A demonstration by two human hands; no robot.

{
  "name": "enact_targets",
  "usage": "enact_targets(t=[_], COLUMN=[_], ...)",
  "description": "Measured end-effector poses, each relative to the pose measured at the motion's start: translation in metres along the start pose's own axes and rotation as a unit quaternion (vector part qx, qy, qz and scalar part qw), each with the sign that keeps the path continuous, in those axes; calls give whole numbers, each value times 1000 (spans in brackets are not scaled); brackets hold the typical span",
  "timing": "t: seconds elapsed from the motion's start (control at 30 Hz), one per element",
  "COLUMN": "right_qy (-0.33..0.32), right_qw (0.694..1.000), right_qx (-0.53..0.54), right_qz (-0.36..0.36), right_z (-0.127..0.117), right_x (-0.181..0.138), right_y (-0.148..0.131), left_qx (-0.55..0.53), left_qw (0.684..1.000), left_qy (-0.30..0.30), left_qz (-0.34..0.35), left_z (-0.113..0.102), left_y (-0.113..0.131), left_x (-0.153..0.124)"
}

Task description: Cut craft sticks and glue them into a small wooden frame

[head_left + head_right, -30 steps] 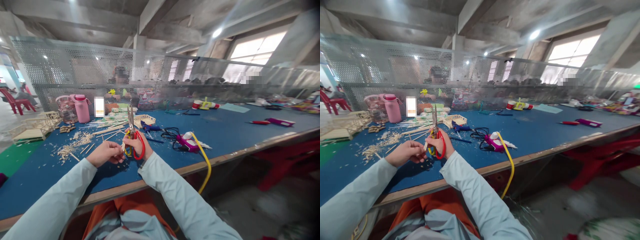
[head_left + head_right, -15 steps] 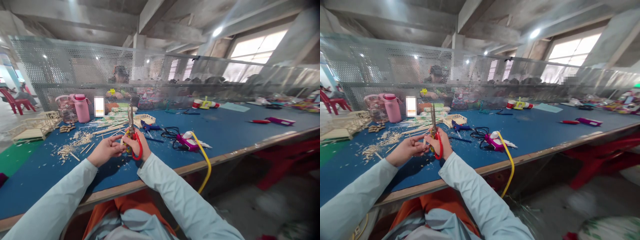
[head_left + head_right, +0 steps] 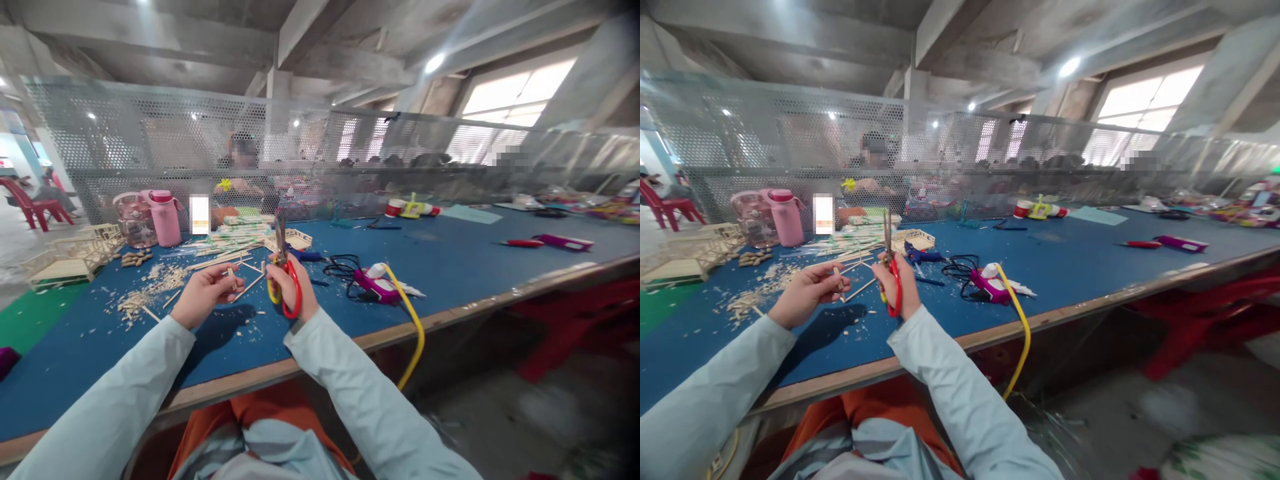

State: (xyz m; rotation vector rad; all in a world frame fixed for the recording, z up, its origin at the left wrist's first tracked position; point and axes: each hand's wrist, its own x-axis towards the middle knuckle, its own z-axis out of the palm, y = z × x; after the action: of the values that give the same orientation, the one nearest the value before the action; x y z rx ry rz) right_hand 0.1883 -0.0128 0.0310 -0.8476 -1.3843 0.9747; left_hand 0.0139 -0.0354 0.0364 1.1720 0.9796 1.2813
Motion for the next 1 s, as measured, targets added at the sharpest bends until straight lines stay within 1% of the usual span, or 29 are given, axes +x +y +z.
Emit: enact_targets(t=[0.07,0.13,0.2,0.27,0.33,0.4,0.5,0.6,0.63,0.67,0.7,0.73,0.8,0.83,0.9,0.93,1.0], right_qy=[2,-37,-82,-127,-149,-144,-143,-160,-162,-162,-158,-167,-191,-196,-186,-188,-196], right_qw=[992,964,914,861,818,792,769,733,730,738,757,780,840,861,887,899,920], right_qx=[-123,-262,-394,-490,-554,-592,-622,-661,-663,-652,-625,-585,-475,-433,-383,-361,-322], right_qz=[-16,5,49,50,47,41,12,-15,-35,-65,-107,-146,-180,-183,-178,-162,-113], right_z=[-25,-55,-84,-108,-122,-129,-127,-112,-103,-92,-79,-64,-31,-15,10,18,25], right_x=[-12,-28,-45,-56,-59,-53,-34,-15,-9,-4,2,7,18,24,35,41,50], right_y=[-5,-14,-24,-31,-30,-23,-10,-11,-15,-19,-24,-27,-29,-28,-20,-15,-5], left_qx=[5,7,8,14,24,38,62,92,108,122,133,137,120,106,83,77,72], left_qw=[999,996,993,991,990,989,989,990,989,988,986,985,983,982,983,983,983], left_qy=[37,73,98,110,116,121,123,105,97,92,90,91,95,98,103,107,118], left_qz=[20,43,61,70,73,74,60,23,18,22,36,58,105,122,131,128,120], left_z=[-7,-14,-19,-22,-24,-26,-33,-39,-40,-41,-40,-39,-36,-34,-31,-29,-28], left_y=[2,3,2,0,-3,-7,-12,-14,-14,-13,-11,-10,-7,-5,-4,-3,-4], left_x=[4,9,13,17,20,23,26,28,28,27,26,26,24,23,21,21,20])
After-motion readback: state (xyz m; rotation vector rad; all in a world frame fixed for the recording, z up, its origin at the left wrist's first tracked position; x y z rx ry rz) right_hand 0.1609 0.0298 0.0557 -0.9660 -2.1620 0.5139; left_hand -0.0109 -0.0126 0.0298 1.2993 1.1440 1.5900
